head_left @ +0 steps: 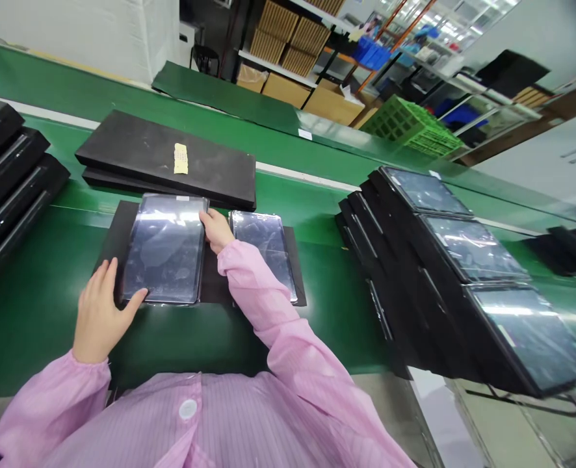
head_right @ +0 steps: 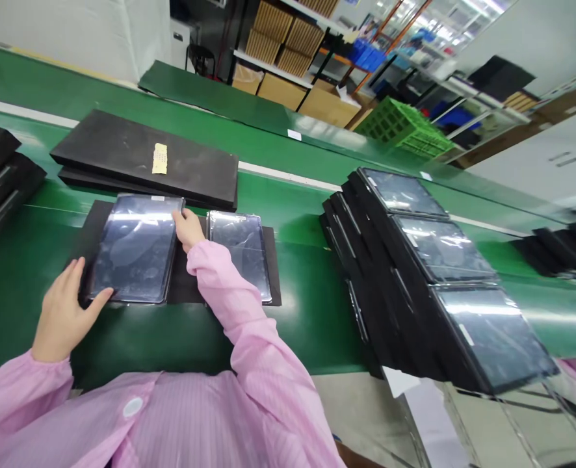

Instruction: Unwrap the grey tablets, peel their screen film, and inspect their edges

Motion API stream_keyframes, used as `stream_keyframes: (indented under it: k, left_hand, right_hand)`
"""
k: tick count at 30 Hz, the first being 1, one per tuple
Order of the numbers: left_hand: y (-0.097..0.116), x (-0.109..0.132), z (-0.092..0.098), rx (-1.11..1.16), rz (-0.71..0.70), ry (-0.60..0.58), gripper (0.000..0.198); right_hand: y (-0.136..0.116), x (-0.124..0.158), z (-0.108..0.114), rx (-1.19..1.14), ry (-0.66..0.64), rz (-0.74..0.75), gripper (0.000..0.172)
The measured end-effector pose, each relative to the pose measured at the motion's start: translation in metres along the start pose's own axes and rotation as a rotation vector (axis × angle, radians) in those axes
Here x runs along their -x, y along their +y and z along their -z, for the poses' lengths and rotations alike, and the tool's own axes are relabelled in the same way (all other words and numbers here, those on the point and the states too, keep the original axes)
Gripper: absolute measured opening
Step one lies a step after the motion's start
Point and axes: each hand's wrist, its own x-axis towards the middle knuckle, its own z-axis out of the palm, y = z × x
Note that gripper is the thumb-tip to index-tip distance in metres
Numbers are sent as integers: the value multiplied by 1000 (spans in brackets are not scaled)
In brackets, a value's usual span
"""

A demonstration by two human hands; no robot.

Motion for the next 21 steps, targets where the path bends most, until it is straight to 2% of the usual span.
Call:
stream_keyframes:
  k: [4, 7, 9, 11, 12, 13, 14, 17, 20, 21]
  left_hand:
    - [-3, 7, -14, -58, -45, -45, 74]
    - [-3, 9, -16, -69, -100, -52, 70]
    - [-5, 10, -16, -82, -129, -33, 69]
    - [-5, 8, -14, -93, -160, 1, 67]
    - [-3, 6, -12, -91, -172, 20, 67]
    - [0, 3, -9, -89, -174, 34, 67]
    - [4, -1, -6, -98, -157, 33, 68]
    - [22, -22, 6, -192, -11, -61, 81]
    - [33, -46, 14, -293, 187, -191, 89]
    - [34, -54, 15, -265, 203, -209, 88]
  right_hand:
    - [10, 4, -1, 202, 71, 64, 19]
    - [-1, 14, 8, 351, 104, 109, 17]
    - [-13, 25, 26, 422, 164, 161, 37]
    - [-24, 41, 58, 531, 281, 232, 51]
    - [-27, 51, 78, 624, 361, 264, 52]
    - [-28, 62, 98, 732, 452, 243, 52]
    - [-26, 73, 118, 815, 530, 146, 49]
    - [-10, 106, 158, 853, 596, -43, 39]
    - [13, 124, 163, 800, 601, -129, 37]
    - [19, 126, 160, 767, 608, -139, 37]
